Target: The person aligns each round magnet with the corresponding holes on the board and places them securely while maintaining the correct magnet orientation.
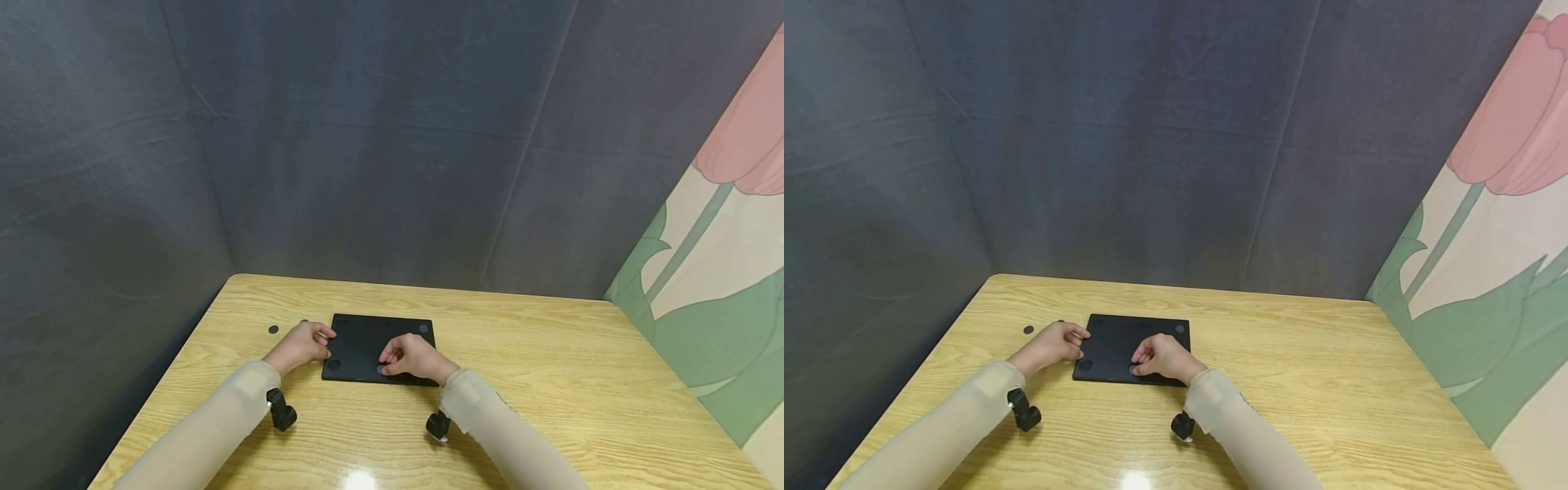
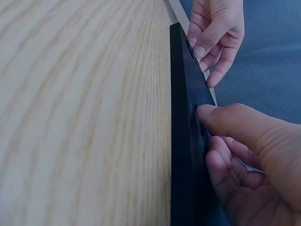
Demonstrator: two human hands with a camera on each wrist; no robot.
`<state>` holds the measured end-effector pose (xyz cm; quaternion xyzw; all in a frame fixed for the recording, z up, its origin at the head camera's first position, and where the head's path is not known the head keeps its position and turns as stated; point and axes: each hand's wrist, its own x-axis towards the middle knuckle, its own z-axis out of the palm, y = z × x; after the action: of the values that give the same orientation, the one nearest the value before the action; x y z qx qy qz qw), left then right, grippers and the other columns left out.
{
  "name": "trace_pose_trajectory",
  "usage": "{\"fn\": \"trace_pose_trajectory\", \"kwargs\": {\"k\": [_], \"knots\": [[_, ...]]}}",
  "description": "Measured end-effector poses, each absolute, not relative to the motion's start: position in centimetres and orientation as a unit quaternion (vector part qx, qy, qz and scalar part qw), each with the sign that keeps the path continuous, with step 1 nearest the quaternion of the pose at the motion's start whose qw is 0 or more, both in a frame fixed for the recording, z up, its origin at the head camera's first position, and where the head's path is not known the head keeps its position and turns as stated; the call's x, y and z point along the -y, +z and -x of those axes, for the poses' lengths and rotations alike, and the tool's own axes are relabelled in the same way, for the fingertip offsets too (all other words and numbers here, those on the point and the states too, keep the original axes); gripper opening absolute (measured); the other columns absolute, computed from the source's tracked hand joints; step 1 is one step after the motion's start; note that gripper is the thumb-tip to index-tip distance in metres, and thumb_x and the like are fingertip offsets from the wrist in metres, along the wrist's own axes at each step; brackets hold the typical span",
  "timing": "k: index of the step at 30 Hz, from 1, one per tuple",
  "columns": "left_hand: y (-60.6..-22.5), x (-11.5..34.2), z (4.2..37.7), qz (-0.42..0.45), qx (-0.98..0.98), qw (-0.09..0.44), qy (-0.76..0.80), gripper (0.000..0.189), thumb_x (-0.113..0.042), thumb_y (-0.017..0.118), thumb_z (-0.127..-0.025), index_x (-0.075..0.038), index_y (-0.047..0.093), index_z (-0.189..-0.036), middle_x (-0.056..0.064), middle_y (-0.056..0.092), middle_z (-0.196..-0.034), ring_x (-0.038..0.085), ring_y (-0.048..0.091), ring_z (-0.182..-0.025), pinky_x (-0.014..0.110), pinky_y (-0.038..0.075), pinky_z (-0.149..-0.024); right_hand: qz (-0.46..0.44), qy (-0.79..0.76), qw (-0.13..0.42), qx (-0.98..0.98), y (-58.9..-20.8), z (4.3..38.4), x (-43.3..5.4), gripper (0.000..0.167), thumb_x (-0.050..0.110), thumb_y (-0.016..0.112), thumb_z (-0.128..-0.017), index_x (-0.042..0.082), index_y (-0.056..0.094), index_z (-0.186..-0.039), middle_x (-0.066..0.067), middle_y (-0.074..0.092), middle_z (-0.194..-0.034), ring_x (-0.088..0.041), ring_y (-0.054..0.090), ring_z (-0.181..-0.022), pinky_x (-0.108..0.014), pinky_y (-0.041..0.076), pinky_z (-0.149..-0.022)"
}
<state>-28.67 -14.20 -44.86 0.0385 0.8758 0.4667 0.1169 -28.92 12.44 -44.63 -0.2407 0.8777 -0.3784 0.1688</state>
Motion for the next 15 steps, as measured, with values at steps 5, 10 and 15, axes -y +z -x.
{"fn": "trace_pose_trajectory", "kwargs": {"k": [5,10,15], "knots": [[-44.81,14.11,28.58,-0.033,-0.875,0.117,0.468,0.037,0.004,0.071,-0.078,-0.005,0.068,-0.114,0.010,0.059,-0.096,0.020,0.053,-0.081,0.029,0.045,-0.069,0.241,-0.382,0.168,-0.877,-44.64,28.86,-12.51,0.010,0.004,0.076,-0.081,0.006,0.070,-0.088,0.001,0.065,-0.079,-0.009,0.058,-0.071,-0.020,0.050,-0.064],[-44.68,14.02,28.50,-0.032,-0.875,0.116,0.469,0.037,0.004,0.071,-0.078,-0.004,0.068,-0.114,0.010,0.059,-0.096,0.021,0.053,-0.082,0.029,0.045,-0.069,0.244,-0.392,0.168,-0.871,-44.46,28.72,-12.69,0.006,0.005,0.072,-0.085,0.006,0.070,-0.091,0.001,0.067,-0.081,-0.009,0.060,-0.071,-0.020,0.049,-0.064],[-44.61,14.00,28.53,-0.033,-0.875,0.116,0.470,0.038,0.004,0.071,-0.078,-0.003,0.067,-0.115,0.010,0.058,-0.094,0.020,0.052,-0.080,0.028,0.045,-0.067,0.251,-0.407,0.139,-0.867,-43.70,28.78,-13.25,0.008,0.009,0.069,-0.088,0.006,0.071,-0.096,0.002,0.066,-0.085,-0.011,0.059,-0.074,-0.021,0.048,-0.065]]}}
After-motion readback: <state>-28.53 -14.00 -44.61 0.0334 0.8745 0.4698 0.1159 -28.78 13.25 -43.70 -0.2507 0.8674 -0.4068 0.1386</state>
